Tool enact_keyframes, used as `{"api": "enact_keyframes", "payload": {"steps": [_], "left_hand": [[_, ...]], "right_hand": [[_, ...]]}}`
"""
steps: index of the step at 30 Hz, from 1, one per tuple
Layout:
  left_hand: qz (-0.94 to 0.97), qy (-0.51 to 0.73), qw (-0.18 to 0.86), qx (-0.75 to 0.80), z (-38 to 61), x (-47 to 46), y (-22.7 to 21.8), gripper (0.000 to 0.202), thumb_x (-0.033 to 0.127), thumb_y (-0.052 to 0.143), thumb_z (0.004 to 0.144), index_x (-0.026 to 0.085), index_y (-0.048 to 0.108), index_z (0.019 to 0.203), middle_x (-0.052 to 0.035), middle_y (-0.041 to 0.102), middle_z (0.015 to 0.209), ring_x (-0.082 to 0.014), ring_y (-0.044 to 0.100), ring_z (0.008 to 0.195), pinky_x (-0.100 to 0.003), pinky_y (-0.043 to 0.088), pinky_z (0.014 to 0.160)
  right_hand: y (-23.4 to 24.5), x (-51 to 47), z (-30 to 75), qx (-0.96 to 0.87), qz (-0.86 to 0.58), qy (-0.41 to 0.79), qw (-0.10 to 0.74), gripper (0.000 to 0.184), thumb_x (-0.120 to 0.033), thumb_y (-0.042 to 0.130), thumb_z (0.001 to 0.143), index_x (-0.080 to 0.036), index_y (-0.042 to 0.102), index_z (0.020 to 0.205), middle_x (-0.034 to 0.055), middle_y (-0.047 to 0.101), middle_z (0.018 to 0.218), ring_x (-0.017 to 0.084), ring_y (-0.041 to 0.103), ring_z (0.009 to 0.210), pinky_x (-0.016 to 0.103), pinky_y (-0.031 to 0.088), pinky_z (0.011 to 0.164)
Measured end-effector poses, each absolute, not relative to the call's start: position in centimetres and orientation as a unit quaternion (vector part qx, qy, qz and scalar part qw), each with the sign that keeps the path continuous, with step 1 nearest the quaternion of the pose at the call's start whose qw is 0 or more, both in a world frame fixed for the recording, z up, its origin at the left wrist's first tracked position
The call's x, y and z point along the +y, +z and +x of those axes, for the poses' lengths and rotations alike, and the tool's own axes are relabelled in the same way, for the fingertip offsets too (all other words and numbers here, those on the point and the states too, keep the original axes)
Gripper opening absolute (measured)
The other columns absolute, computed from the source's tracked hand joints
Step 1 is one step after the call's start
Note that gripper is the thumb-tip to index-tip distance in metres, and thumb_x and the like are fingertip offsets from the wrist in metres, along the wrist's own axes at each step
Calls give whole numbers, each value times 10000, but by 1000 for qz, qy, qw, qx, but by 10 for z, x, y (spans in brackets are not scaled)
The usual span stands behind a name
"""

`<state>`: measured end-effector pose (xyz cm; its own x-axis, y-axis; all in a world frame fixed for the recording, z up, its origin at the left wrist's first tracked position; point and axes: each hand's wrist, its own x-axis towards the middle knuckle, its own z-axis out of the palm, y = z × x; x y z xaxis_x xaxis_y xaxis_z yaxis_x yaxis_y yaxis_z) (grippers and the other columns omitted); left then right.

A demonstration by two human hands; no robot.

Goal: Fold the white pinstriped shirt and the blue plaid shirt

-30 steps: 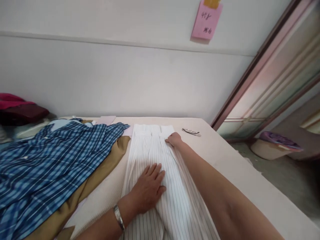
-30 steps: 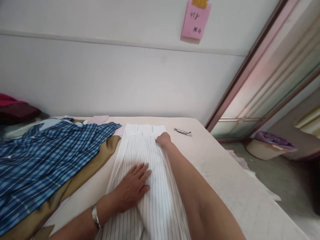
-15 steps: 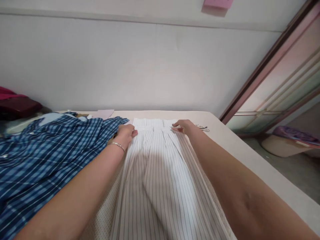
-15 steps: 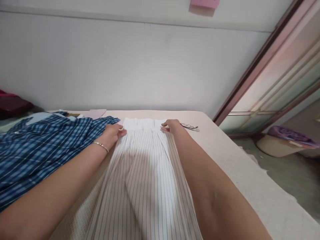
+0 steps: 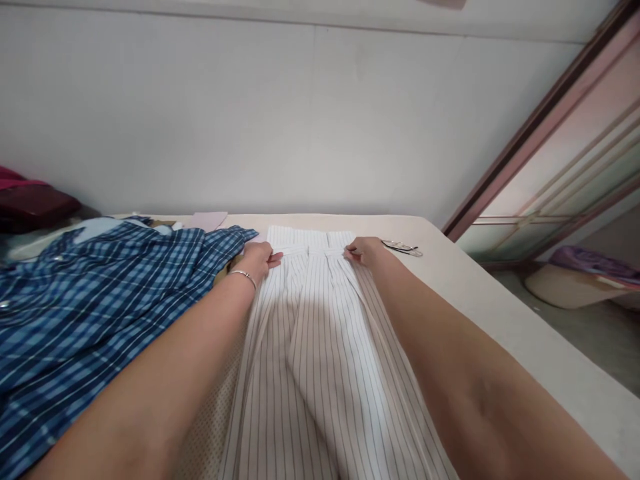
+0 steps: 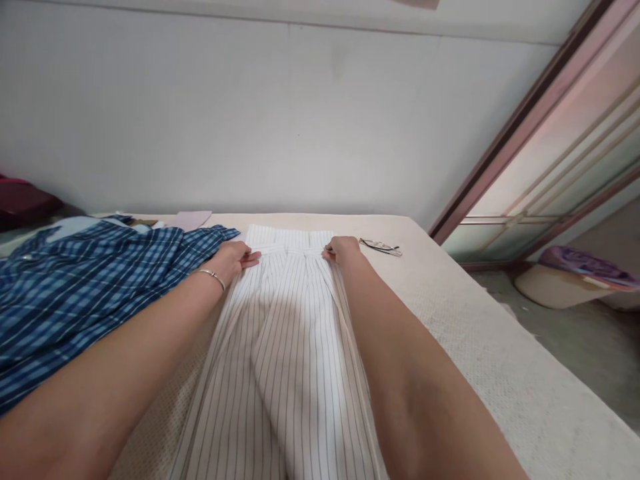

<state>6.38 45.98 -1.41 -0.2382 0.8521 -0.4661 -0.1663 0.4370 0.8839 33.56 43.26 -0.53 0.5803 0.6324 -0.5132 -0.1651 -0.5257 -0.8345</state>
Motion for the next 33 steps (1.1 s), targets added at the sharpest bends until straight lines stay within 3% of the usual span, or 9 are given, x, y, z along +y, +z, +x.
{"api": "enact_keyframes", "payload": {"steps": [4,8,14,19,22,25,27,30,33], "left_hand": [[274,455,595,603,54,457,-17,333,65,678,845,143,520,1128,-99,628,978,-241,749,787,-436,630,787],[277,436,643,565,46,455,-12,301,129,724,843,150,538,1080,-78,577,938,-303,751,898,-474,622,832],[283,426,671,537,49,451,-1,259,150,729,831,178,553,1020,-69,575,981,-321,743,954,-529,595,893],[293,466,689,471,40,424,1,276,410,660,913,201,598,1084,-114,648,1100,-312,737,947,-530,591,885],[314,495,703,403,20,400,-6,429,559,573,946,163,646,1092,-145,695,1070,-284,721,932,-477,597,861],[341,488,684,422,0,383,-14,566,656,485,955,132,698,941,-128,714,880,-229,691,809,-362,584,779],[364,467,670,448,-8,376,-16,649,712,446,938,134,696,783,-122,692,749,-211,660,733,-311,553,721],[413,419,656,472,-9,372,-12,732,794,432,882,150,669,626,-136,657,649,-218,629,680,-310,517,683],[439,395,641,491,-4,372,-7,739,819,477,836,148,685,607,-152,669,671,-242,631,699,-341,509,694]], "right_hand": [[4,424,329,-160,-743,450,470,391,19,623,837,-21,534,1215,151,644,982,212,742,784,230,582,566],[6,412,324,-179,-721,459,488,446,-12,635,828,-81,513,1252,169,609,1111,220,747,791,278,627,580],[-5,399,314,-198,-689,469,516,368,-38,595,839,-78,534,1200,158,642,1011,220,751,757,307,641,633],[1,350,316,-322,-610,459,560,395,-143,671,793,-169,591,1179,78,669,999,226,742,910,288,621,760],[-2,303,332,-474,-551,462,509,258,-227,689,775,-186,679,1029,65,709,997,257,699,999,310,587,822],[-12,269,352,-504,-566,484,437,174,-233,653,733,-175,709,888,96,734,1066,280,677,1015,331,557,814],[-18,260,360,-485,-565,500,442,149,-234,620,727,-168,715,820,122,711,1211,294,651,1107,345,539,863],[-21,262,364,-443,-546,520,485,240,-343,594,828,-163,750,858,146,693,1265,302,629,1171,377,522,926],[-18,270,361,-404,-572,507,503,290,-429,676,833,-155,754,891,156,725,1154,283,665,1053,365,540,853]]}}
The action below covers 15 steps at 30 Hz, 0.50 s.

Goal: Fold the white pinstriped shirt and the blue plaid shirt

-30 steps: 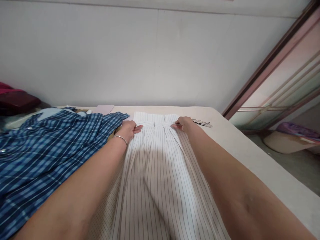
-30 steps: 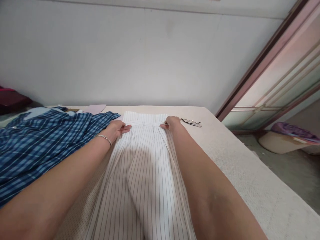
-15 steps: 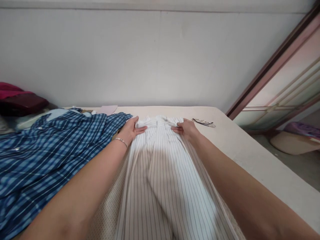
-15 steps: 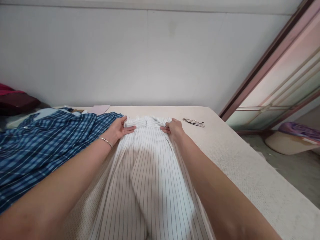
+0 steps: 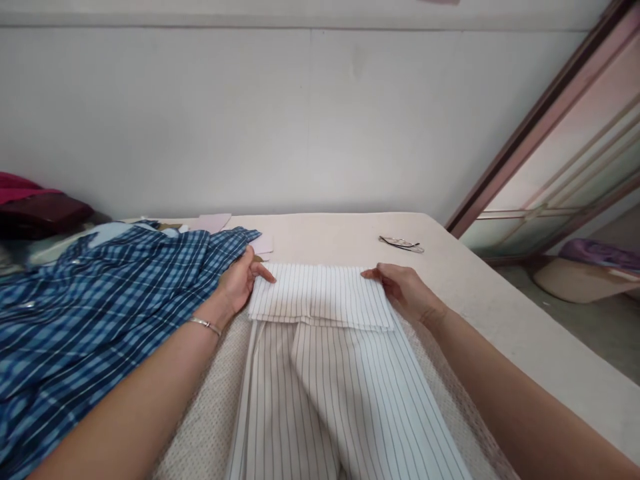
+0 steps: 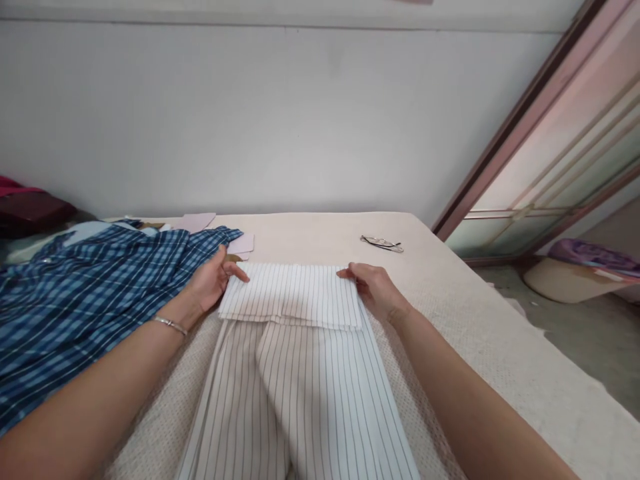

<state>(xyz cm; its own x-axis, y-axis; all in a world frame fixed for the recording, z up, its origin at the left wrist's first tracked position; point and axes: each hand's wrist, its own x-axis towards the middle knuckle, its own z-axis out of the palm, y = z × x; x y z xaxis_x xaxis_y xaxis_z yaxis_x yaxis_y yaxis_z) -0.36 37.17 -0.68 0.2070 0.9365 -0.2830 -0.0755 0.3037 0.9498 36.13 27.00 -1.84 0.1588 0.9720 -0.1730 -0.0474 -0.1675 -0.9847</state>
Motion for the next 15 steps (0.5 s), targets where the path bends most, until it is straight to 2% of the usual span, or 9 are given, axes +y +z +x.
{"api": "enact_keyframes", "payload": {"steps": [2,5,8,10,13,15], "left_hand": [[455,395,625,496,0,374,-4,675,768,569,817,135,707,626,-158,692,719,-248,634,728,-348,504,709],[483,405,609,481,5,379,-3,502,606,735,760,110,738,685,-145,714,774,-224,622,744,-326,490,708],[480,420,612,468,13,385,-6,275,336,838,631,115,754,772,-110,732,856,-195,623,757,-295,480,681],[468,431,596,491,19,387,-12,236,189,803,561,134,750,784,-83,733,866,-176,619,727,-274,468,640],[478,438,549,527,26,390,-23,210,134,739,559,156,745,767,-63,733,846,-157,609,678,-250,453,596],[497,449,523,527,28,391,-30,213,126,732,584,167,754,793,-63,743,885,-163,636,714,-247,474,627]], "right_hand": [[-18,278,358,-384,-611,480,499,253,-345,786,722,-158,737,885,132,741,1023,246,676,878,337,538,724],[-25,297,354,-351,-659,424,513,303,-220,789,607,-157,715,893,66,707,816,186,620,667,301,487,592],[-37,321,355,-351,-696,335,529,291,-197,740,595,-156,701,881,43,692,781,179,618,674,287,480,607],[-47,335,358,-377,-725,269,510,264,-212,738,612,-158,702,868,44,697,789,183,628,711,282,482,638],[-57,348,364,-404,-745,222,483,241,-237,742,641,-159,706,865,48,708,813,184,638,746,282,488,684],[-61,352,367,-405,-746,217,482,243,-235,740,650,-157,700,877,50,715,832,180,641,751,282,491,705]]}}
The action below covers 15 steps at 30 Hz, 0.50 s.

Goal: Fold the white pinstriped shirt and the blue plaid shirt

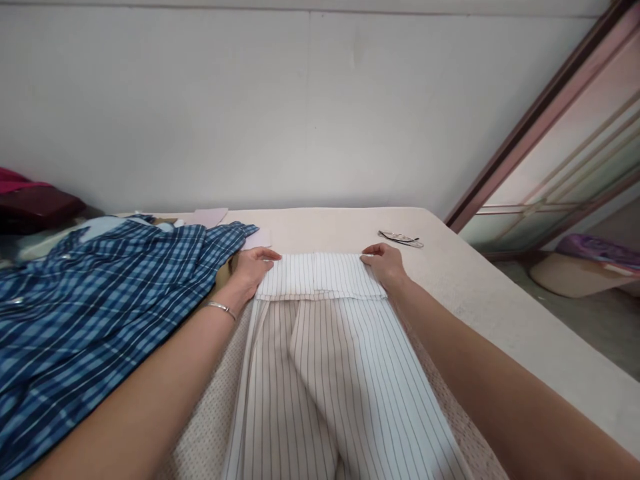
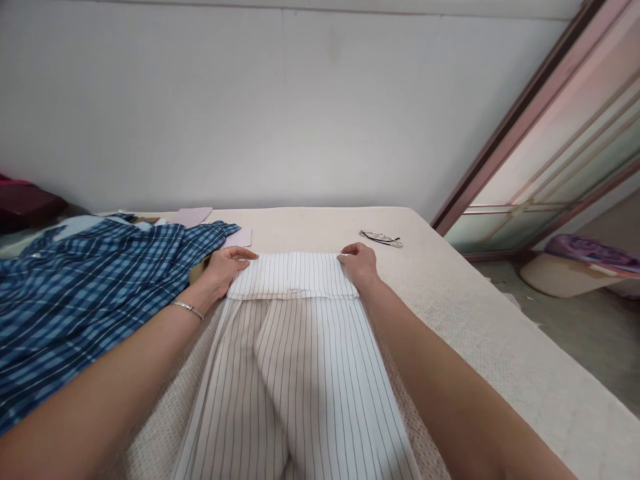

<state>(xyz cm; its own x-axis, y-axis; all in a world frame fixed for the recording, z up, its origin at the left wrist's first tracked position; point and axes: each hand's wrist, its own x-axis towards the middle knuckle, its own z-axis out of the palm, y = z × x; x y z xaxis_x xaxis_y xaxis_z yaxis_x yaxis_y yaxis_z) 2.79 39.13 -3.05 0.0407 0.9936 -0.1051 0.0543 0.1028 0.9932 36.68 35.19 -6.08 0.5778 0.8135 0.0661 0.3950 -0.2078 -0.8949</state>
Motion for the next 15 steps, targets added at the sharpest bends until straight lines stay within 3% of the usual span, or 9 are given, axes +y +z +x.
{"api": "enact_keyframes", "payload": {"steps": [7,15], "left_hand": [[621,411,330,580,19,408,-44,298,213,798,696,239,767,991,-49,748,1118,-222,672,1069,-302,494,954],[714,259,155,631,14,414,-35,353,384,718,841,248,709,1167,-55,732,1131,-233,655,1065,-329,479,971]], "right_hand": [[-56,357,368,-436,-759,161,456,192,-257,757,657,-178,669,809,39,707,848,195,632,817,318,479,807],[-49,359,366,-430,-785,151,420,184,-287,755,706,-178,634,791,43,693,818,189,625,767,312,477,744]]}}
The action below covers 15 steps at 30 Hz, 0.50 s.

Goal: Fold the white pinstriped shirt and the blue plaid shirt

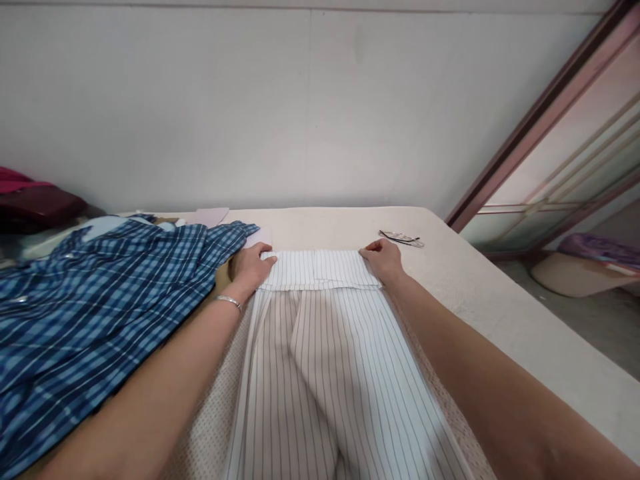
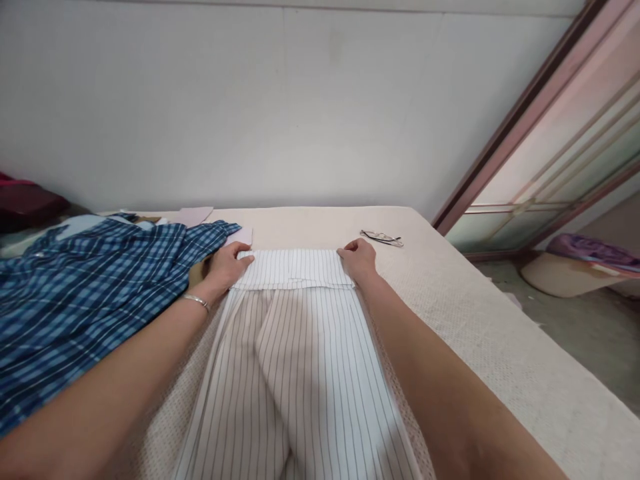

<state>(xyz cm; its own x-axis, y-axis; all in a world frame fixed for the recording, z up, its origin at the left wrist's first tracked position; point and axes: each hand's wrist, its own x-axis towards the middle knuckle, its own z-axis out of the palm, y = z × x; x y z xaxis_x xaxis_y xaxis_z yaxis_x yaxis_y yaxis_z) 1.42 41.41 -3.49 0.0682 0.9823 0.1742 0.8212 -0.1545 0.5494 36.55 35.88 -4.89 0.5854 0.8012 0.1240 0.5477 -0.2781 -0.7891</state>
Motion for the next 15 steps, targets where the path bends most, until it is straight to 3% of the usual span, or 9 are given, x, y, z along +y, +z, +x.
{"api": "enact_keyframes", "payload": {"steps": [4,8,11,13,15], "left_hand": [[767,214,6,605,20,393,-16,322,392,604,926,167,684,1141,-139,686,1150,-291,618,1102,-412,469,977],[855,199,-64,474,45,378,-9,405,332,393,1025,138,592,1319,-169,528,1465,-303,458,1357,-477,369,1128],[903,145,-24,404,65,373,-24,524,354,290,1056,128,435,1506,-146,348,1627,-306,297,1496,-519,287,1202],[910,106,-1,400,70,370,-38,573,420,267,1060,141,390,1545,-128,319,1646,-326,250,1521,-555,253,1216],[913,91,1,397,71,368,-49,605,469,264,1056,155,369,1562,-117,309,1653,-336,220,1532,-573,214,1228]], "right_hand": [[-26,352,358,-476,-823,67,301,204,-260,706,797,-138,673,957,129,710,998,255,642,940,359,491,832],[-4,333,325,-614,-762,-35,205,360,-343,487,991,-125,669,1212,201,652,1271,343,558,1208,466,457,978],[-13,310,299,-754,-638,-9,156,536,-458,289,1073,-198,518,1482,137,451,1570,344,359,1449,542,322,1145],[-29,296,293,-788,-606,25,101,602,-555,243,1069,-284,363,1593,85,267,1679,346,224,1527,599,240,1181],[-45,287,296,-786,-613,37,71,628,-618,230,1053,-360,264,1624,56,179,1706,347,163,1550,634,201,1183]]}}
